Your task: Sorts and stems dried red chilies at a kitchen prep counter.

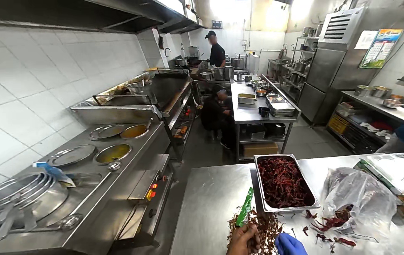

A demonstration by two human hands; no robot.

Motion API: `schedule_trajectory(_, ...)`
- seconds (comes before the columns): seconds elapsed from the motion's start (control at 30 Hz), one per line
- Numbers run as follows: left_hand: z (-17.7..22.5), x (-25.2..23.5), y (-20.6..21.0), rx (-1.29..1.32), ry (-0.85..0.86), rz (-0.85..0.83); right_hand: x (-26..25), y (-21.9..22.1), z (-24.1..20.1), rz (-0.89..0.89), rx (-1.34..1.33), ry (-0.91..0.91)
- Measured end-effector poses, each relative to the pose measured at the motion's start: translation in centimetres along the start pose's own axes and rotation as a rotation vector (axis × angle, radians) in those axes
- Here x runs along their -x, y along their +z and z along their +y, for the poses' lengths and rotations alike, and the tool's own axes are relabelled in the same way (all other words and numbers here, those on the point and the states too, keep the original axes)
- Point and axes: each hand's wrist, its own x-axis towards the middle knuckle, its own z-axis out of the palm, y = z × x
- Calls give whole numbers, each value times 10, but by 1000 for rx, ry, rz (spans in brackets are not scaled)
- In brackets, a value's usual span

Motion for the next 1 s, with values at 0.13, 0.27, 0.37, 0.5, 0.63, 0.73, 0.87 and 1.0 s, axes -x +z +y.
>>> schedule_trajectory(0.13,2,7,-22,-73,22,-13,-28,-8,-9,-14,-31,-8)
schedule_trajectory(0.27,-4,10,-34,-152,67,-69,-69,-17,-73,186,132,-191)
schedule_trajectory(0.37,-5,17,-37,-250,163,-28,-80,-16,-107,406,683,-255)
schedule_trajectory(0.5,29,20,-38,-632,408,134,-58,47,-102,52,572,-270)
schedule_trajectory(0.63,54,35,-43,-869,346,111,-55,94,-75,-206,527,-222)
schedule_trajectory(0.73,55,35,-69,-860,353,165,-87,111,-86,-164,434,-226)
schedule_trajectory(0.87,41,27,-117,-813,292,244,-136,122,-127,-188,59,-220)
schedule_trajectory(1.0,10,40,-149,-836,153,268,-161,131,-146,-249,-158,-197)
